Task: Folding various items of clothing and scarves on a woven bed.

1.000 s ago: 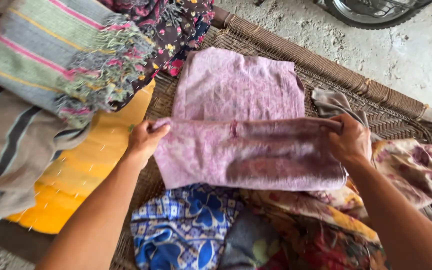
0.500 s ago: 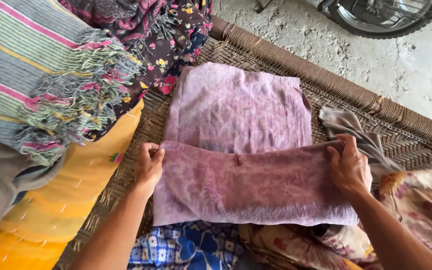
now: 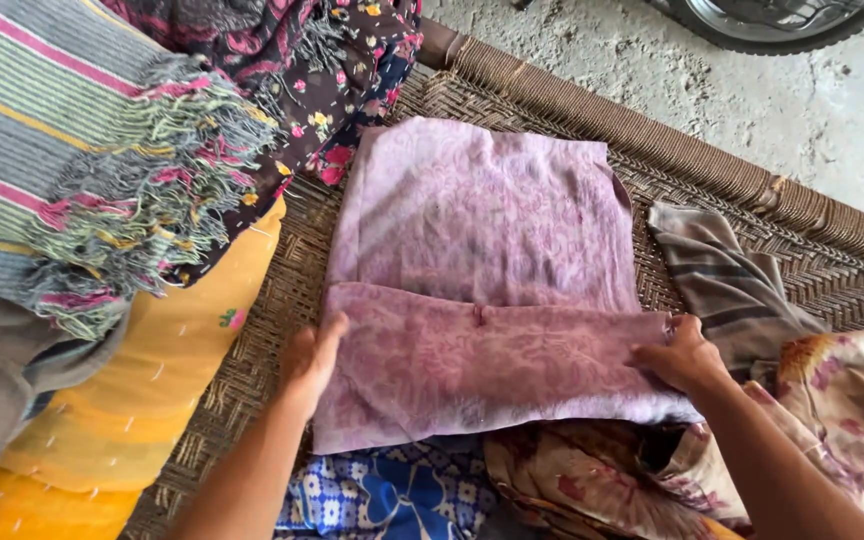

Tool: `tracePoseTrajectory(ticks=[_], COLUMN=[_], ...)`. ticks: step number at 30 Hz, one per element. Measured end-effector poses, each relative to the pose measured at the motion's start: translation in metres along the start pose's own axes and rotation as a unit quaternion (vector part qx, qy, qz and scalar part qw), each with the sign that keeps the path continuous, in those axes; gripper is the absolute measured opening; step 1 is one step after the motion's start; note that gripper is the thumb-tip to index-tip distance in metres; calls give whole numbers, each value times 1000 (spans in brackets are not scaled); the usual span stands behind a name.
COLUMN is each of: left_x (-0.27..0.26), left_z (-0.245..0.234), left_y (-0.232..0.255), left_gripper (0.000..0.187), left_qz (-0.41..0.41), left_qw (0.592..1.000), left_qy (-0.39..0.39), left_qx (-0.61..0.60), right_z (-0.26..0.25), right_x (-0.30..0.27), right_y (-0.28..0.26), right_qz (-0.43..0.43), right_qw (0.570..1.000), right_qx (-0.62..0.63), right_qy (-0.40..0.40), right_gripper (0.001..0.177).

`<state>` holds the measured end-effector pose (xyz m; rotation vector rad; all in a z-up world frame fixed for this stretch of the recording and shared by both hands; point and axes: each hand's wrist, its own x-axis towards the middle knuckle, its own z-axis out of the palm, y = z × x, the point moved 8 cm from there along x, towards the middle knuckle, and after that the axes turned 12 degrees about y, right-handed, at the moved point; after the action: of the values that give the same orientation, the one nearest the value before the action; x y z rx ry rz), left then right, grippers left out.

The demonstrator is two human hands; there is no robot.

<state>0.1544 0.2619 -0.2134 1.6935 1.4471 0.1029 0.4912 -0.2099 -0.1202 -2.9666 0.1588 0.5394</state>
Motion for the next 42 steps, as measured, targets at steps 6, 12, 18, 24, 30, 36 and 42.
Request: tracePoseTrajectory(ticks=[6, 12, 18, 24, 30, 36, 42], left_x=[-40, -49, -63, -28, -55, -103, -207], left_z=[7, -5, -35, -71, -77, -97, -33], left_y=[-40, -47, -2, 2, -19, 29, 145], left_gripper=[59, 62, 59, 57, 58, 66, 97], left_qz=[-51, 41, 13, 83, 35, 187, 428], left_qw=[982, 992, 998, 993, 973, 917, 887], left_qy=[-121, -74, -28, -7, -68, 163, -114], left_qx=[-134, -92, -52, 79, 218, 313, 130], right_z=[-14, 2, -69, -51, 0, -87, -52], right_x=[-9, 21, -57, -58, -56, -116, -237], right_y=[20, 45, -16, -14, 28, -32, -161], right_qz=[62, 45, -82, -105, -211, -187, -431], right_qw=[997, 996, 961, 966, 974, 962, 860], right_qx=[16, 72, 256, 233, -3, -153, -210], right_qy=[38, 33, 70, -37, -79, 130, -174], right_gripper=[89, 61, 69, 64, 38, 30, 92])
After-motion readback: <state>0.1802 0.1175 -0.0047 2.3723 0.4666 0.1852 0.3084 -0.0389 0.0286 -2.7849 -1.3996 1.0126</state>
